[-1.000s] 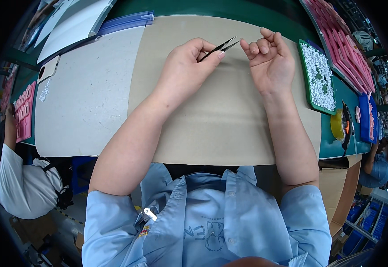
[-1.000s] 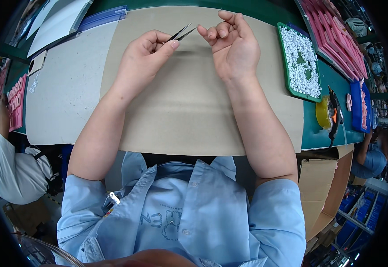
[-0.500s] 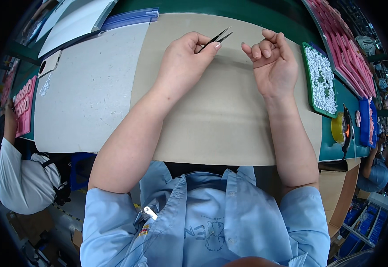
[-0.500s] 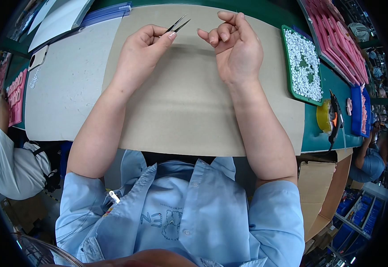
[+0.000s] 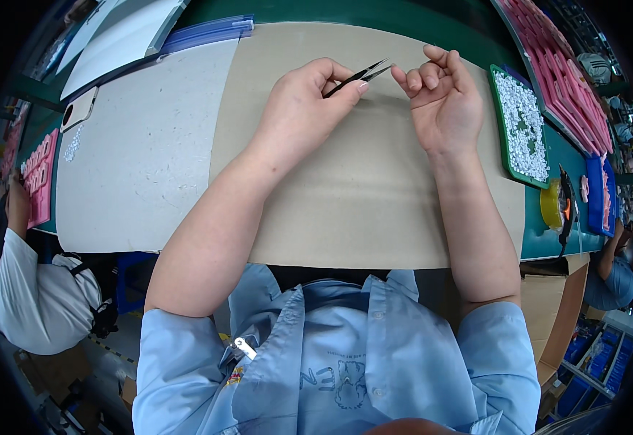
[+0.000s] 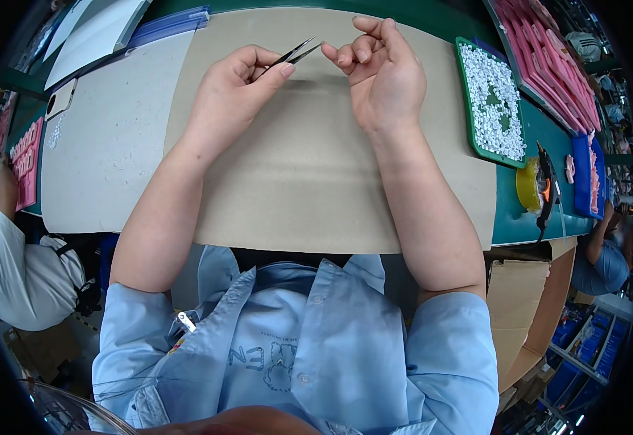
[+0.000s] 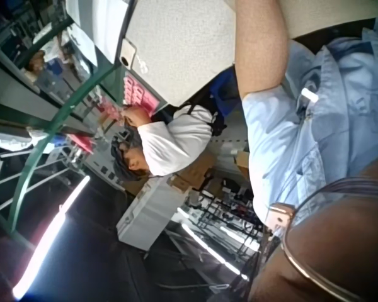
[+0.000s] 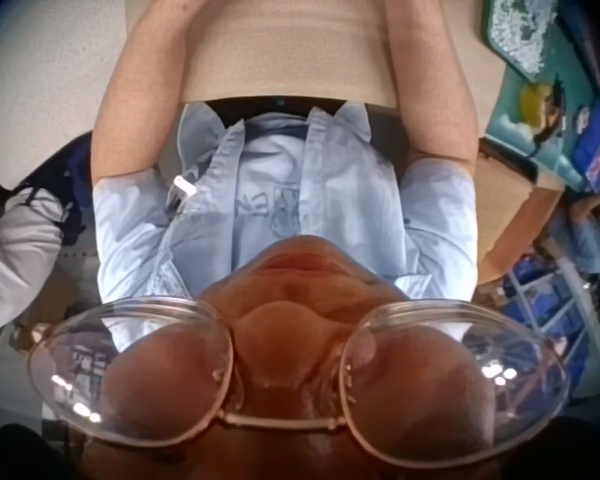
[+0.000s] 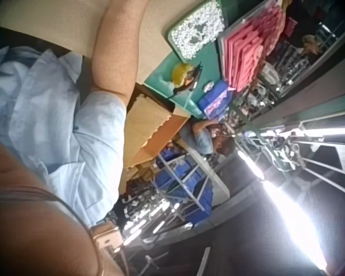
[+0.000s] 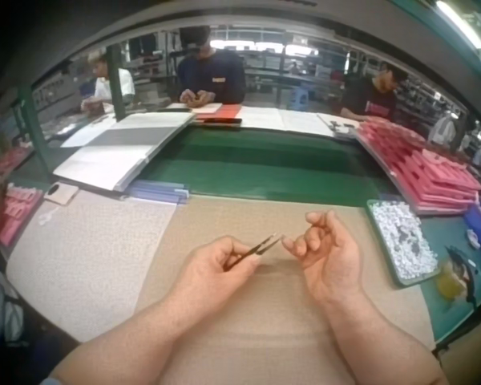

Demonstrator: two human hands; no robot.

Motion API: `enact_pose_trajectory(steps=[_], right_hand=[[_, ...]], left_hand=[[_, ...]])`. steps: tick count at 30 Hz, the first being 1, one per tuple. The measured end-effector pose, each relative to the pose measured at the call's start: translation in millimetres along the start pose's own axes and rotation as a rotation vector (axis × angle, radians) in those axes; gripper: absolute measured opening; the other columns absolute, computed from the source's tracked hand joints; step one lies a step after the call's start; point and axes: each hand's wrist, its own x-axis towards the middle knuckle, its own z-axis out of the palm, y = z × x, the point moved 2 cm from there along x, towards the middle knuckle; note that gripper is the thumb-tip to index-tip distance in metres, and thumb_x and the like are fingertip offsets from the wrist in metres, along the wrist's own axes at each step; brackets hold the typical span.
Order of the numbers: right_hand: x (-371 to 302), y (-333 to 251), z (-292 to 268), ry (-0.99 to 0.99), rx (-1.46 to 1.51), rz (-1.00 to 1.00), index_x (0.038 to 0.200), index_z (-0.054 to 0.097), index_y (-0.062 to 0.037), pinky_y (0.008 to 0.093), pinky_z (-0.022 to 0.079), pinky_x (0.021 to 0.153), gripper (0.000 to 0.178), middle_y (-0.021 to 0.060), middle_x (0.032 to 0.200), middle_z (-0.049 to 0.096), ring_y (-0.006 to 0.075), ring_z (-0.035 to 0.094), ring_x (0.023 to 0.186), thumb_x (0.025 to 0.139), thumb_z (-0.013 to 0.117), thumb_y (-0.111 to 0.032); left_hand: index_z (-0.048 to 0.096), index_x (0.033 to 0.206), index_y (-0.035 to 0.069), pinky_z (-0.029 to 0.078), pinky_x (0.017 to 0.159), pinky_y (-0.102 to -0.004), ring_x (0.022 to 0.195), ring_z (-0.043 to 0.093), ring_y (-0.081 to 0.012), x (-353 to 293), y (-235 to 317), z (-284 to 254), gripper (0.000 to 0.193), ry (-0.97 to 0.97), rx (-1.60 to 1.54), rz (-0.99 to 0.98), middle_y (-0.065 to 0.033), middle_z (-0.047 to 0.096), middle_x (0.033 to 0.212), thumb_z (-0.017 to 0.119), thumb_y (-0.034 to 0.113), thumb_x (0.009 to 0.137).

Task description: Assembling handheld electronic devices by applying adhesive and installing components at a workstation.

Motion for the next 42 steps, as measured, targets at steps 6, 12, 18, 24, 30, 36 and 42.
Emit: enact_pose_trajectory(steps=[6, 12, 18, 24, 30, 36, 42], right_hand=[[0, -3, 2, -0.032, -0.105, -0.017, 0.101, 0.057, 0.0024, 0.0394, 0.053, 0.083, 0.033, 0.0019, 0.06, 0.042, 0.0152, 0.05, 0.056, 0.1, 0.035, -0.023], [-2, -3, 13, -0.109, -0.35, -0.1, 0.101, 0.059, 0.0039, 0.0375, 0.055, 0.078, 0.034, 0.0013, 0.06, 0.041, 0.0141, 0.051, 0.054, 0.1, 0.037, -0.022], [-6, -3, 16, -0.144, -0.37, -0.037, 0.101, 0.059, 0.004, 0.0379, 0.055, 0.078, 0.033, 0.0011, 0.06, 0.042, 0.0142, 0.052, 0.055, 0.099, 0.039, -0.022], [0, -3, 7, -0.049, -0.179, 0.064, 0.102, 0.059, 0.0035, 0.0389, 0.055, 0.08, 0.032, 0.0006, 0.06, 0.041, 0.0149, 0.052, 0.056, 0.099, 0.04, -0.022], [2, -3, 2, -0.02, -0.132, 0.09, 0.102, 0.059, 0.0032, 0.0394, 0.054, 0.081, 0.032, 0.0003, 0.059, 0.041, 0.0152, 0.051, 0.056, 0.099, 0.04, -0.022], [1, -4, 5, -0.053, -0.196, 0.074, 0.103, 0.059, 0.0035, 0.038, 0.055, 0.079, 0.032, 0.0002, 0.059, 0.04, 0.0143, 0.05, 0.056, 0.099, 0.04, -0.023], [-1, -5, 8, -0.076, -0.35, 0.028, 0.103, 0.058, 0.0039, 0.0362, 0.055, 0.076, 0.032, -0.0001, 0.059, 0.04, 0.0132, 0.049, 0.056, 0.099, 0.04, -0.022]], left_hand=[[0.067, 0.091, -0.001, 0.041, 0.051, -0.0233, 0.055, 0.052, -0.0103, 0, 3, -3, 0.019, -0.04, 0.074, -0.027, -0.0045, 0.061, 0.068, 0.065, 0.017, 0.084], [0.067, 0.092, -0.001, 0.045, 0.053, -0.0251, 0.057, 0.055, -0.013, -1, 3, -5, 0.02, -0.017, 0.179, -0.022, -0.0068, 0.063, 0.071, 0.065, 0.017, 0.084], [0.067, 0.094, -0.001, 0.046, 0.055, -0.0264, 0.059, 0.057, -0.0148, 5, 0, -12, 0.02, 0.067, 0.221, -0.043, -0.0084, 0.064, 0.073, 0.065, 0.017, 0.084], [0.067, 0.094, -0.001, 0.048, 0.057, -0.0269, 0.061, 0.058, -0.0152, 3, 5, -10, 0.02, 0.015, 0.2, -0.033, -0.0093, 0.065, 0.075, 0.065, 0.016, 0.083], [0.067, 0.094, 0.0, 0.049, 0.059, -0.0273, 0.062, 0.059, -0.0156, 0, 7, -7, 0.019, -0.06, 0.228, -0.011, -0.0098, 0.066, 0.077, 0.066, 0.015, 0.083], [0.068, 0.094, -0.001, 0.049, 0.06, -0.0275, 0.063, 0.06, -0.016, 0, 7, -8, 0.02, -0.066, 0.237, -0.053, -0.0105, 0.067, 0.078, 0.066, 0.015, 0.082], [0.068, 0.095, -0.001, 0.05, 0.06, -0.0278, 0.063, 0.06, -0.0163, 0, 8, -7, 0.02, -0.047, 0.256, -0.067, -0.011, 0.067, 0.079, 0.066, 0.016, 0.083]])
